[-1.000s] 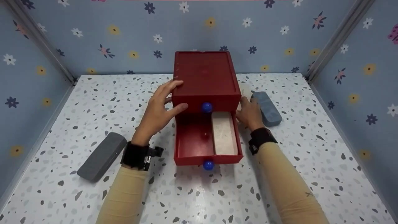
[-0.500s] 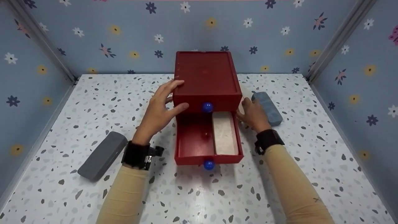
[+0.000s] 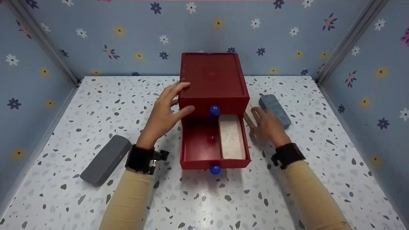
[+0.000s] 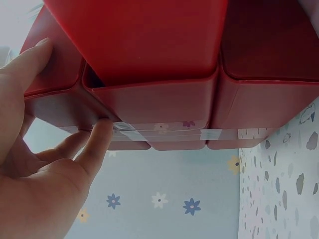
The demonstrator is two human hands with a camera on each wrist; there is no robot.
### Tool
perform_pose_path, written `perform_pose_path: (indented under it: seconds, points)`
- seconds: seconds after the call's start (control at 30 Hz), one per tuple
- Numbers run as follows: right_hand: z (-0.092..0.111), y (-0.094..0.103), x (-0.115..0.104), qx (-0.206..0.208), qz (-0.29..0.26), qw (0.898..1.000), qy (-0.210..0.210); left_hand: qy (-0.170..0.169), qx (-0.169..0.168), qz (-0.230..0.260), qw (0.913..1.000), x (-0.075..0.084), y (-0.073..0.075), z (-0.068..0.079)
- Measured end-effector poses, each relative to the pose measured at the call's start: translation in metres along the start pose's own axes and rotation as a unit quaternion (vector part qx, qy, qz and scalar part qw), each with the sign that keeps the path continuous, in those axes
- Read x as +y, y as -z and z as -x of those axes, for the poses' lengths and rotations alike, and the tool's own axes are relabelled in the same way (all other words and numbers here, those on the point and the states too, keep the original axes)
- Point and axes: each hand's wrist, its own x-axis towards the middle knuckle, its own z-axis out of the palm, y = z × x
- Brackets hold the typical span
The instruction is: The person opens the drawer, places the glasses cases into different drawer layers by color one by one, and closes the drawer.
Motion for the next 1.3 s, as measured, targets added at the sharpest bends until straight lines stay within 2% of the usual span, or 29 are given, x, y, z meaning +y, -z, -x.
perform_pose_path:
  seconds: [0.17, 0.33, 0.53, 0.87, 1.3]
  points:
    - [0.015, 0.010, 0.007, -0.003, -0.046, 0.999, 0.011, 0.003, 0.000, -0.007, 1.0000, 0.001, 0.001, 0.000]
    - [0.030, 0.021, 0.012, 0.020, -0.055, 0.997, 0.040, 0.004, -0.001, -0.007, 1.0000, 0.002, 0.001, -0.001]
    - [0.051, 0.040, 0.010, 0.055, -0.067, 0.995, 0.040, -0.004, 0.000, -0.003, 1.0000, 0.001, 0.001, -0.001]
    - [0.090, 0.074, -0.009, 0.128, -0.098, 0.985, 0.061, -0.001, 0.002, -0.004, 1.0000, 0.001, 0.001, 0.000]
    - [0.143, 0.117, -0.032, 0.199, -0.116, 0.965, 0.123, 0.003, 0.000, -0.002, 1.0000, 0.002, 0.000, 0.000]
